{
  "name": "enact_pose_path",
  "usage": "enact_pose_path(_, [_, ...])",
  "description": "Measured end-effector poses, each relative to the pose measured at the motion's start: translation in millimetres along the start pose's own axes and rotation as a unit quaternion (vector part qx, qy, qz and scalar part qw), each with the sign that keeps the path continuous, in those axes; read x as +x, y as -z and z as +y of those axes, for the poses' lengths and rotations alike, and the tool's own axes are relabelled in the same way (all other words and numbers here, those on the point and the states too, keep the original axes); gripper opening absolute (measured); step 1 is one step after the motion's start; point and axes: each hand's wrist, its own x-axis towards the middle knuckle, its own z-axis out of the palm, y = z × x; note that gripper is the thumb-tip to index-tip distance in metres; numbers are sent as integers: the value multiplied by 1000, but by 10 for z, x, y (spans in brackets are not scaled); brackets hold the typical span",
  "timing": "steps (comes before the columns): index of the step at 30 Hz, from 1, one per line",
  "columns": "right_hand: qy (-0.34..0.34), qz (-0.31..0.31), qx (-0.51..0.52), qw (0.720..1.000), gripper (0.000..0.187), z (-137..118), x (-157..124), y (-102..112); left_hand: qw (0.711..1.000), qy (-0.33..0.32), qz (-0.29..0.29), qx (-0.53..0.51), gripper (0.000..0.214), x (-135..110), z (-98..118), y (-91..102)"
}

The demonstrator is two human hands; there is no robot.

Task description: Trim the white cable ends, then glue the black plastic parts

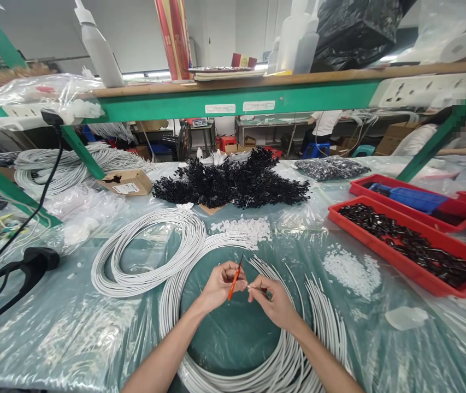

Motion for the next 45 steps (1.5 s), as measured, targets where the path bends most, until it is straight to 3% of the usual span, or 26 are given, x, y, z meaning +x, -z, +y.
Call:
enact_pose_path(4, [-9, 22, -18, 1000, 52, 86, 49, 37, 998, -23, 53, 26, 60, 68, -64, 75])
enact_pose_path(10, [-17, 100, -118, 988, 44, 267, 119, 250, 981, -39, 154, 109, 46, 218, -223, 405])
enact_pose_path(18, [-40, 181, -265, 946, 46, 516, 126, 575, 960, -25, 176, 217, 32, 276, -413, 662])
enact_pose_path(25, [-158, 212, -387, 883, 24, 629, 3, 959, 949, -36, 177, 260, 29, 280, -418, 680])
enact_pose_path(31, [-224, 193, -433, 851, 10, 669, 2, 931, 944, -38, 176, 278, 26, 283, -441, 681])
enact_pose_path(37, [-206, 189, -405, 871, 9, 649, 59, 858, 936, -44, 188, 293, 30, 274, -410, 660])
enact_pose_path(41, [-149, 197, -307, 919, 9, 572, 99, 786, 937, -48, 185, 292, 32, 265, -358, 639])
enact_pose_path(45, [-72, 148, -169, 972, 32, 451, 136, 505, 944, -52, 165, 280, 34, 238, -285, 550])
